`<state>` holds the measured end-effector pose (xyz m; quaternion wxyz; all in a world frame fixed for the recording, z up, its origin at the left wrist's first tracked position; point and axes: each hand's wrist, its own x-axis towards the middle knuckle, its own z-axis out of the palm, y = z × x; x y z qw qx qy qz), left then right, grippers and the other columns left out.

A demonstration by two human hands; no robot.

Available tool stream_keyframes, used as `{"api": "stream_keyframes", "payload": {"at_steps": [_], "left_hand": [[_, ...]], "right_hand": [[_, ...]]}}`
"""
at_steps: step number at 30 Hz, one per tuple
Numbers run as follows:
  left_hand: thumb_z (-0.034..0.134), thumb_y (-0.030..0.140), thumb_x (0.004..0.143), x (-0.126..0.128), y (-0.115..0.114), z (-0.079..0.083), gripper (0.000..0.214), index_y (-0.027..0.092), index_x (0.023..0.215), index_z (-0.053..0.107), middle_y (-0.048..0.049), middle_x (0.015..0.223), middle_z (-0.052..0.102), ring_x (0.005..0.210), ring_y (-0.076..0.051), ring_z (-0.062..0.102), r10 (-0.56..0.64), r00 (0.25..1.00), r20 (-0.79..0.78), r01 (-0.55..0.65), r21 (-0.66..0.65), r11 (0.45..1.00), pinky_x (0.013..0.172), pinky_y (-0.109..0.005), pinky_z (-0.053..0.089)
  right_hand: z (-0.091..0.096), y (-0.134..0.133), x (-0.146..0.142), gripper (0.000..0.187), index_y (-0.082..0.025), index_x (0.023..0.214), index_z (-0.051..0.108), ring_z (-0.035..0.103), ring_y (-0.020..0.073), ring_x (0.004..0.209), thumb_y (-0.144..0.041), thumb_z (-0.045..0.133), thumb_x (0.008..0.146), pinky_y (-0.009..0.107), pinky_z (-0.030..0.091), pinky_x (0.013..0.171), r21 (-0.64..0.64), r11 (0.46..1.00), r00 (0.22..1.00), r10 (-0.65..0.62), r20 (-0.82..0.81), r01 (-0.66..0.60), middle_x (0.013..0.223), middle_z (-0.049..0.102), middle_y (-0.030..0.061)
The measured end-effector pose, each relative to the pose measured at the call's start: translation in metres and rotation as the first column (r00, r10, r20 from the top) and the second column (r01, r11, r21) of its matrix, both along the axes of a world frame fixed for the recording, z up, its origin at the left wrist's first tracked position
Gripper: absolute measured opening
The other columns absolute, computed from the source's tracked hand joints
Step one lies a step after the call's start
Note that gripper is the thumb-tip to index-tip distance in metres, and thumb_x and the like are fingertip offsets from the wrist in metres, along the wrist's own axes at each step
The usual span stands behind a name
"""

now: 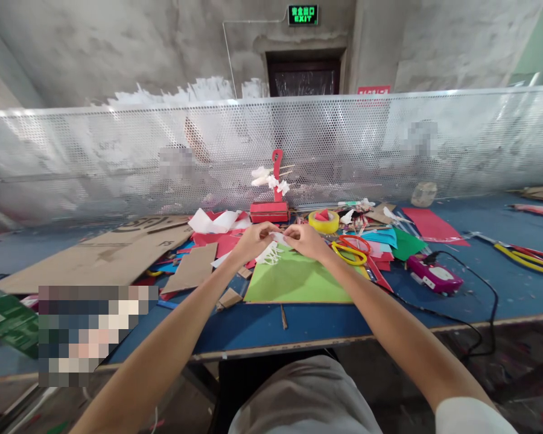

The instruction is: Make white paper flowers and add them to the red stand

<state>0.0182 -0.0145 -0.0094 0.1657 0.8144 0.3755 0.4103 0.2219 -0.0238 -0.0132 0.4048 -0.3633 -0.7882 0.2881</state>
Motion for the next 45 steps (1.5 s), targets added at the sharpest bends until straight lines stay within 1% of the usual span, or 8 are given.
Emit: {"api": "stream_keyframes", "payload": {"at_steps": [4, 13, 19, 22, 25, 30, 37, 45], "left_hand": [[0.052, 0.010, 0.078, -0.001, -0.003, 0.001, 0.027, 0.018, 0.098, 0.069, -0.0043, 0.092, 0.073, 0.079, -0.017, 0.065, 0.010, 0.996, -0.086, -0.006, 0.045, 0.999, 0.073, -0.027, 0.047], [0.056, 0.024, 0.086, -0.002, -0.001, -0.001, 0.014, 0.017, 0.091, 0.067, -0.0042, 0.084, 0.071, 0.072, -0.016, 0.064, 0.029, 0.991, -0.132, -0.027, 0.017, 0.999, 0.066, -0.025, 0.044], [0.060, 0.025, 0.081, -0.001, 0.005, -0.006, 0.012, 0.014, 0.084, 0.065, -0.0019, 0.076, 0.066, 0.065, -0.012, 0.056, -0.078, 0.997, 0.029, 0.081, -0.127, 0.989, 0.060, -0.023, 0.039], [0.062, 0.025, 0.078, 0.000, 0.004, -0.006, 0.011, 0.013, 0.079, 0.062, 0.0004, 0.069, 0.060, 0.062, -0.010, 0.052, -0.149, 0.980, 0.133, 0.176, -0.218, 0.960, 0.060, -0.022, 0.039], [0.064, 0.030, 0.078, 0.001, 0.004, -0.005, 0.017, 0.013, 0.080, 0.062, 0.0011, 0.066, 0.057, 0.060, -0.010, 0.050, -0.161, 0.971, 0.177, 0.206, -0.275, 0.939, 0.058, -0.022, 0.037], [0.065, 0.036, 0.078, 0.000, 0.004, -0.005, 0.024, 0.013, 0.082, 0.064, -0.0022, 0.071, 0.062, 0.064, -0.011, 0.053, -0.142, 0.978, 0.153, 0.178, -0.260, 0.949, 0.060, -0.023, 0.039], [0.064, 0.036, 0.080, 0.001, 0.002, -0.005, 0.023, 0.013, 0.083, 0.065, -0.0026, 0.071, 0.063, 0.063, -0.012, 0.053, -0.118, 0.985, 0.126, 0.145, -0.227, 0.963, 0.060, -0.023, 0.039], [0.069, 0.038, 0.076, 0.002, 0.002, -0.004, 0.026, 0.012, 0.080, 0.065, -0.0013, 0.067, 0.060, 0.059, -0.011, 0.051, -0.112, 0.977, 0.183, 0.158, -0.260, 0.953, 0.056, -0.022, 0.036]], "right_hand": [[0.000, -0.002, 0.001, 0.021, -0.018, 0.091, 0.068, 0.068, 0.0199, 0.072, -0.036, 0.062, 0.083, 0.029, 0.050, 0.062, 0.066, 0.997, 0.997, -0.040, 0.066, 0.036, 0.081, 0.073, 0.0068], [0.002, -0.004, 0.003, 0.018, -0.019, 0.094, 0.067, 0.064, 0.0164, 0.066, -0.033, 0.059, 0.088, 0.026, 0.045, 0.060, 0.191, 0.975, 0.970, -0.147, 0.194, 0.110, 0.076, 0.071, 0.0034], [0.007, -0.011, -0.001, 0.037, -0.023, 0.111, 0.059, 0.063, 0.0200, 0.087, -0.030, 0.074, 0.078, 0.029, 0.045, 0.074, 0.388, 0.922, 0.959, -0.104, 0.265, -0.007, 0.102, 0.070, 0.0046], [0.006, -0.009, -0.001, 0.027, -0.022, 0.105, 0.063, 0.062, 0.0221, 0.096, -0.024, 0.072, 0.079, 0.032, 0.043, 0.082, 0.472, 0.881, 0.937, -0.140, 0.319, -0.028, 0.105, 0.069, 0.0057], [0.004, -0.005, 0.001, 0.013, -0.021, 0.098, 0.067, 0.061, 0.0211, 0.093, -0.023, 0.067, 0.085, 0.031, 0.042, 0.082, 0.509, 0.861, 0.935, -0.169, 0.312, -0.014, 0.099, 0.070, 0.0057], [0.007, -0.005, 0.003, 0.014, -0.019, 0.090, 0.071, 0.061, 0.0179, 0.079, -0.030, 0.063, 0.090, 0.029, 0.041, 0.075, 0.516, 0.856, 0.940, -0.194, 0.281, 0.022, 0.084, 0.070, 0.0055], [0.007, -0.008, 0.001, 0.014, -0.019, 0.086, 0.071, 0.059, 0.0138, 0.064, -0.032, 0.066, 0.086, 0.026, 0.040, 0.064, 0.410, 0.908, 0.953, -0.195, 0.232, 0.086, 0.077, 0.070, 0.0032], [0.006, -0.006, 0.002, 0.019, -0.021, 0.099, 0.070, 0.062, 0.0160, 0.072, -0.035, 0.065, 0.087, 0.027, 0.042, 0.067, 0.386, 0.922, 0.959, -0.129, 0.252, 0.023, 0.090, 0.072, 0.0042]]}}
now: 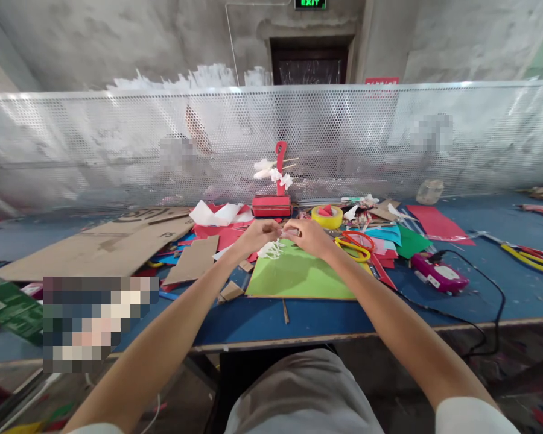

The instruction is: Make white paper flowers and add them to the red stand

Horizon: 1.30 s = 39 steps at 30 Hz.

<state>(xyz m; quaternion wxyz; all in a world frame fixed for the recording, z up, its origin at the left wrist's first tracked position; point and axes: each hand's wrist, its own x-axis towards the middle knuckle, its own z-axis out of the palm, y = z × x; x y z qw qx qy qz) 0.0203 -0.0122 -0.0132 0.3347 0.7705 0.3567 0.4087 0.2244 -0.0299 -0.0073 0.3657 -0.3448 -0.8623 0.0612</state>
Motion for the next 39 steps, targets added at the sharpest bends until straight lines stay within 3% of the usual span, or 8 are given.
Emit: {"api": "stream_keyframes", "payload": {"at_steps": [3, 7, 15, 21, 25, 32, 39], "left_hand": [[0.068, 0.036, 0.076, -0.001, 0.001, -0.001, 0.025, 0.012, 0.082, 0.065, -0.0013, 0.068, 0.061, 0.059, -0.010, 0.051, -0.022, 1.000, 0.021, 0.022, -0.019, 1.000, 0.057, -0.022, 0.036], [0.066, 0.033, 0.078, -0.001, 0.002, -0.001, 0.022, 0.012, 0.083, 0.066, -0.0007, 0.065, 0.061, 0.058, -0.010, 0.052, -0.037, 0.999, 0.021, 0.037, -0.021, 0.999, 0.058, -0.023, 0.038], [0.065, 0.031, 0.081, 0.001, 0.001, -0.001, 0.018, 0.013, 0.083, 0.066, -0.0012, 0.066, 0.061, 0.059, -0.010, 0.053, -0.017, 1.000, 0.008, 0.017, 0.016, 1.000, 0.058, -0.022, 0.040], [0.064, 0.031, 0.082, 0.001, 0.002, -0.002, 0.018, 0.013, 0.085, 0.066, -0.0016, 0.067, 0.062, 0.058, -0.010, 0.054, -0.031, 0.999, 0.004, 0.031, 0.018, 0.999, 0.059, -0.022, 0.041], [0.064, 0.032, 0.082, 0.000, 0.004, -0.004, 0.019, 0.013, 0.085, 0.065, -0.0023, 0.068, 0.063, 0.059, -0.010, 0.054, -0.017, 1.000, 0.001, 0.017, 0.021, 1.000, 0.059, -0.022, 0.041], [0.064, 0.033, 0.082, 0.000, 0.006, -0.006, 0.019, 0.013, 0.084, 0.065, -0.0023, 0.068, 0.063, 0.059, -0.010, 0.053, -0.005, 1.000, -0.010, 0.006, 0.044, 0.999, 0.059, -0.023, 0.041], [0.063, 0.030, 0.081, 0.001, 0.003, -0.003, 0.016, 0.014, 0.085, 0.066, -0.0024, 0.069, 0.064, 0.060, -0.011, 0.056, -0.007, 1.000, -0.028, 0.008, 0.050, 0.999, 0.060, -0.023, 0.043]], "right_hand": [[0.000, 0.001, 0.000, 0.024, -0.020, 0.103, 0.069, 0.063, 0.0183, 0.083, -0.034, 0.071, 0.083, 0.028, 0.042, 0.074, 0.049, 0.998, 0.999, 0.038, 0.021, -0.039, 0.098, 0.072, 0.0056], [0.000, 0.001, 0.000, 0.017, -0.020, 0.092, 0.071, 0.060, 0.0170, 0.076, -0.036, 0.065, 0.089, 0.028, 0.042, 0.072, 0.076, 0.997, 1.000, 0.011, 0.009, -0.012, 0.086, 0.071, 0.0046], [0.000, -0.002, -0.002, 0.026, -0.021, 0.099, 0.070, 0.064, 0.0168, 0.072, -0.043, 0.059, 0.091, 0.028, 0.044, 0.068, -0.008, 1.000, 0.996, -0.012, -0.091, 0.011, 0.088, 0.073, 0.0048], [-0.002, 0.005, 0.002, 0.027, -0.022, 0.092, 0.077, 0.059, 0.0160, 0.065, -0.045, 0.063, 0.089, 0.028, 0.041, 0.063, 0.048, 0.993, 0.992, -0.108, -0.070, 0.111, 0.078, 0.072, 0.0046], [-0.005, 0.009, 0.004, 0.024, -0.022, 0.093, 0.079, 0.060, 0.0162, 0.067, -0.040, 0.063, 0.089, 0.027, 0.042, 0.064, 0.038, 0.995, 0.991, -0.085, -0.107, 0.090, 0.083, 0.074, 0.0058], [-0.005, 0.005, 0.001, 0.034, -0.018, 0.094, 0.077, 0.058, 0.0138, 0.058, -0.048, 0.064, 0.086, 0.025, 0.041, 0.056, -0.111, 0.994, 0.982, -0.046, -0.185, 0.025, 0.073, 0.071, 0.0043], [-0.008, 0.013, 0.003, 0.034, -0.018, 0.091, 0.076, 0.061, 0.0159, 0.064, -0.047, 0.060, 0.089, 0.026, 0.042, 0.061, -0.055, 0.997, 0.986, -0.068, -0.154, 0.060, 0.075, 0.072, 0.0054]]}}
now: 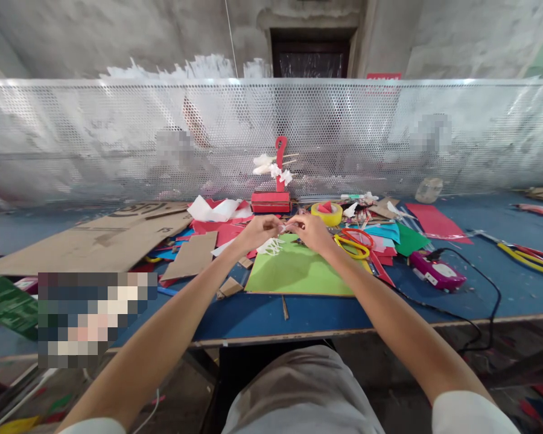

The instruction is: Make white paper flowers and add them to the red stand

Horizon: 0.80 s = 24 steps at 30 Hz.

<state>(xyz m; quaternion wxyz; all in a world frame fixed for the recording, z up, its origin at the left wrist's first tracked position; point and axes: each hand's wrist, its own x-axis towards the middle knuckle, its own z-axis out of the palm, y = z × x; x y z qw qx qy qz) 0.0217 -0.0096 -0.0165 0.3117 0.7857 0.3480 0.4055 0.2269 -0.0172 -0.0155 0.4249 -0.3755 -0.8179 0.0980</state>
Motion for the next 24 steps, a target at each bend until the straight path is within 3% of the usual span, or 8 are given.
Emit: {"api": "stream_keyframes", "payload": {"at_steps": [6, 16, 24], "left_hand": [[0.060, 0.026, 0.082, 0.0003, 0.0019, -0.0026, 0.014, 0.014, 0.085, 0.066, -0.0027, 0.070, 0.065, 0.059, -0.010, 0.055, 0.028, 0.999, -0.037, -0.027, 0.039, 0.999, 0.061, -0.023, 0.044], [0.063, 0.033, 0.082, 0.0008, 0.0030, -0.0021, 0.019, 0.015, 0.084, 0.065, -0.0023, 0.067, 0.064, 0.057, -0.011, 0.054, 0.029, 1.000, -0.008, -0.029, 0.033, 0.999, 0.058, -0.023, 0.041], [0.062, 0.030, 0.083, 0.0019, -0.0011, -0.0015, 0.017, 0.014, 0.087, 0.066, -0.0029, 0.072, 0.064, 0.060, -0.011, 0.054, -0.006, 1.000, -0.027, 0.007, 0.044, 0.999, 0.059, -0.023, 0.041]], "right_hand": [[0.0023, -0.0012, 0.0017, 0.033, -0.018, 0.089, 0.076, 0.061, 0.0164, 0.065, -0.045, 0.057, 0.091, 0.026, 0.042, 0.062, 0.011, 1.000, 0.999, -0.015, 0.038, 0.014, 0.077, 0.073, 0.0059], [0.0013, -0.0007, -0.0013, 0.039, -0.015, 0.089, 0.071, 0.056, 0.0136, 0.060, -0.053, 0.063, 0.082, 0.025, 0.042, 0.056, -0.102, 0.992, 0.989, 0.066, -0.134, -0.080, 0.074, 0.068, 0.0045], [0.0017, -0.0018, 0.0033, 0.050, -0.016, 0.071, 0.069, 0.055, 0.0134, 0.053, -0.058, 0.050, 0.091, 0.025, 0.038, 0.053, -0.108, 0.994, 1.000, 0.014, 0.004, -0.013, 0.063, 0.067, 0.0046]]}}
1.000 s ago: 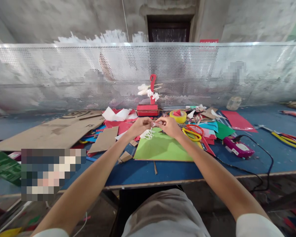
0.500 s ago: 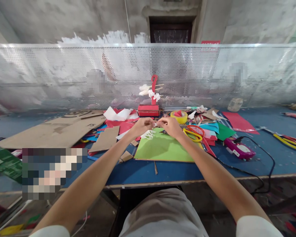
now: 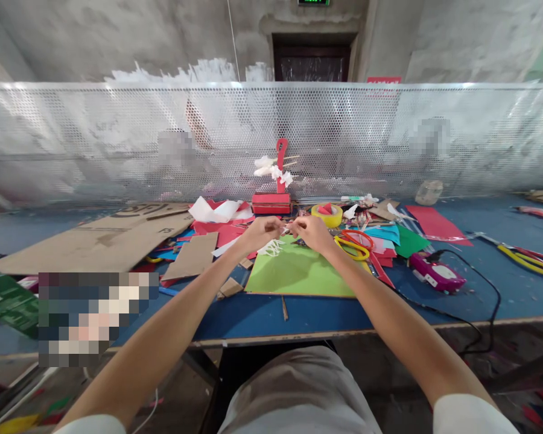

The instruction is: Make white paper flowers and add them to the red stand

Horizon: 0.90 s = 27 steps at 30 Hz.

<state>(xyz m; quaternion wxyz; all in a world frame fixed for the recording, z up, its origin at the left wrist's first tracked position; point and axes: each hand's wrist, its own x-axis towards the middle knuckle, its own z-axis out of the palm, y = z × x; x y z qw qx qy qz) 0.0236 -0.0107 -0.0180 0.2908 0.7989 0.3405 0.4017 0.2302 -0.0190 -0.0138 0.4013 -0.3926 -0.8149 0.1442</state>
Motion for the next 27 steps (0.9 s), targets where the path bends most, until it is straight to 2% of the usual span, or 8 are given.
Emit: {"api": "stream_keyframes", "payload": {"at_steps": [7, 9, 12, 15, 23, 27], "left_hand": [[0.059, 0.028, 0.084, 0.0000, -0.0041, 0.0039, 0.017, 0.014, 0.089, 0.067, -0.0029, 0.072, 0.065, 0.061, -0.011, 0.055, 0.029, 0.998, -0.053, -0.027, 0.044, 0.999, 0.057, -0.022, 0.039], [0.059, 0.028, 0.084, -0.0006, -0.0052, 0.0052, 0.017, 0.014, 0.087, 0.067, -0.0032, 0.072, 0.066, 0.062, -0.012, 0.056, 0.042, 0.997, -0.066, -0.038, 0.062, 0.997, 0.057, -0.022, 0.039], [0.059, 0.029, 0.083, -0.0021, -0.0050, 0.0056, 0.017, 0.014, 0.086, 0.067, -0.0042, 0.075, 0.067, 0.065, -0.013, 0.059, 0.061, 0.996, -0.062, -0.057, 0.069, 0.996, 0.060, -0.023, 0.042], [0.059, 0.027, 0.082, -0.0032, -0.0034, 0.0044, 0.016, 0.014, 0.086, 0.067, -0.0045, 0.077, 0.069, 0.067, -0.013, 0.060, 0.058, 0.997, -0.046, -0.055, 0.061, 0.997, 0.062, -0.023, 0.043], [0.055, 0.013, 0.080, -0.0020, -0.0038, 0.0038, 0.014, 0.014, 0.086, 0.067, -0.0047, 0.083, 0.072, 0.070, -0.013, 0.064, 0.063, 0.995, -0.073, -0.058, 0.067, 0.996, 0.064, -0.022, 0.045], [0.056, 0.017, 0.082, -0.0016, -0.0054, 0.0055, 0.012, 0.015, 0.087, 0.067, -0.0048, 0.083, 0.072, 0.071, -0.014, 0.064, 0.075, 0.992, -0.103, -0.065, 0.100, 0.993, 0.065, -0.023, 0.045]], "right_hand": [[0.0007, -0.0027, 0.0015, 0.063, -0.017, 0.050, 0.059, 0.053, 0.0131, 0.042, -0.061, 0.043, 0.093, 0.027, 0.040, 0.051, -0.068, 0.996, 0.997, -0.057, 0.052, 0.060, 0.043, 0.056, 0.0034], [0.0016, -0.0041, 0.0001, 0.058, -0.017, 0.059, 0.065, 0.056, 0.0136, 0.048, -0.059, 0.046, 0.093, 0.027, 0.041, 0.053, -0.046, 0.999, 0.999, -0.022, 0.041, 0.024, 0.052, 0.063, 0.0042], [0.0034, -0.0067, -0.0032, 0.040, -0.018, 0.087, 0.073, 0.062, 0.0149, 0.061, -0.055, 0.058, 0.088, 0.025, 0.043, 0.057, 0.013, 0.999, 0.999, 0.049, -0.013, -0.049, 0.074, 0.071, 0.0046], [0.0038, -0.0076, -0.0056, 0.036, -0.018, 0.097, 0.073, 0.062, 0.0157, 0.064, -0.051, 0.062, 0.086, 0.026, 0.044, 0.059, 0.032, 0.998, 0.998, 0.053, -0.034, -0.052, 0.075, 0.071, 0.0045], [0.0004, -0.0018, -0.0038, 0.038, -0.019, 0.087, 0.073, 0.059, 0.0155, 0.061, -0.051, 0.055, 0.091, 0.025, 0.037, 0.059, 0.117, 0.990, 0.993, -0.085, 0.086, 0.074, 0.069, 0.069, 0.0035], [0.0027, -0.0038, -0.0031, 0.047, -0.017, 0.073, 0.070, 0.056, 0.0145, 0.057, -0.054, 0.049, 0.094, 0.025, 0.033, 0.057, 0.134, 0.988, 0.983, -0.100, 0.154, 0.079, 0.062, 0.067, 0.0031]]}}
